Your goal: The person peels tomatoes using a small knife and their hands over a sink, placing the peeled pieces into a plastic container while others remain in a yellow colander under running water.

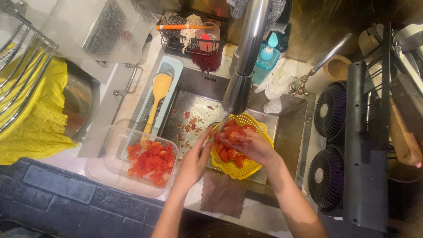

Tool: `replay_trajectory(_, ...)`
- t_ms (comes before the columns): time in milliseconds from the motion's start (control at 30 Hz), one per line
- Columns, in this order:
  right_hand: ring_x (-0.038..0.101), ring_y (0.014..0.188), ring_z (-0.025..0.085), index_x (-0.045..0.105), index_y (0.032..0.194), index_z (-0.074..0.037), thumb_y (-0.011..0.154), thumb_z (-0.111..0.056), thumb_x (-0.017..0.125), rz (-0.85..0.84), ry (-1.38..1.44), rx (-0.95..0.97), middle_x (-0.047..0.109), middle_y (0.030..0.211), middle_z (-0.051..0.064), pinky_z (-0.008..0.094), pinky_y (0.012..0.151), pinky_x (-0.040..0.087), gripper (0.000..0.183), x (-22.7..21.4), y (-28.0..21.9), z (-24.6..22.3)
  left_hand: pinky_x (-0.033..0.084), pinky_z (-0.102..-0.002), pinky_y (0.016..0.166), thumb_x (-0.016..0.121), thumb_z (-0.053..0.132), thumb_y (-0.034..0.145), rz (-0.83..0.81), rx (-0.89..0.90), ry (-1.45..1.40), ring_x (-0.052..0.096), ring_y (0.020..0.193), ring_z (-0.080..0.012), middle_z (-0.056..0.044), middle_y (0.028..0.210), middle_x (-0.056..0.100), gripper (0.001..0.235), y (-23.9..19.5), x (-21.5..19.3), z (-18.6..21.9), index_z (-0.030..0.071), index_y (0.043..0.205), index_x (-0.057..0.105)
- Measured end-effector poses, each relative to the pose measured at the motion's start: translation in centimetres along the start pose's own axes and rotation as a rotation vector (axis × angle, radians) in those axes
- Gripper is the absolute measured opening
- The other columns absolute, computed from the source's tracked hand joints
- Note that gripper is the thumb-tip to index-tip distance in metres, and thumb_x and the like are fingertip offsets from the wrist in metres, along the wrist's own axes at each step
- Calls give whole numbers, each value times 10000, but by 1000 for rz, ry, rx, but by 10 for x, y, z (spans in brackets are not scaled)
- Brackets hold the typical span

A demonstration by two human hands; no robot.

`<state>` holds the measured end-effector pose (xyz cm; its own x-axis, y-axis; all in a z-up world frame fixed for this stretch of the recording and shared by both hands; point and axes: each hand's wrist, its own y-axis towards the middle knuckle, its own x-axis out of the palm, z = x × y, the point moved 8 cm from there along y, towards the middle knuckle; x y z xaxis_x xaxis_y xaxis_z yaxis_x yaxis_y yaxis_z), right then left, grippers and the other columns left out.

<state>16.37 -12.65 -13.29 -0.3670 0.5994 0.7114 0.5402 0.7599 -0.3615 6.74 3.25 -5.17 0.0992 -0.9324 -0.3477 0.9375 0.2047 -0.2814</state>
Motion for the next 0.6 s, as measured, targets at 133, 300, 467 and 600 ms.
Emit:
replay_trajectory(133, 652, 1269, 258, 552, 1384, 33, 983, -88, 578, 77, -158, 30, 668, 1363, 171, 367, 1046, 550, 420, -4, 12, 9, 536, -478, 827, 419, 300, 1138, 3, -147, 333, 651, 918, -337, -278, 1151, 732, 573, 23, -18, -35, 330, 1691, 272)
replay_trajectory(300, 680, 1177, 229, 541, 1369, -59, 933, -48, 612, 193, -301, 73, 699, 1257, 119, 352, 972, 580, 443, 1, 29, 15, 499, -507, 944, 440, 396, 1096, 175, -119, 231, 701, 1022, -315, -184, 1176, 729, 541, 54, -33, -52, 115, 1557, 415)
replay_trajectory(467, 707, 1025, 189, 595, 1320, 7, 932, -56, 667, 203, -501, 95, 724, 1148, 88, 330, 868, 594, 399, -3, 44, 20, 565, -433, 903, 580, 470, 998, 105, -243, 235, 750, 861, -319, -187, 997, 771, 520, 55, -36, -35, 61, 1313, 640)
replay_trajectory(600, 655, 992, 143, 593, 1361, 55, 956, -77, 708, 63, -556, 8, 694, 1146, 73, 298, 831, 556, 441, 10, 61, 15, 611, -429, 691, 658, 323, 912, 141, -68, 148, 731, 810, -263, -109, 1040, 731, 297, 61, -46, -21, 85, 1028, 794)
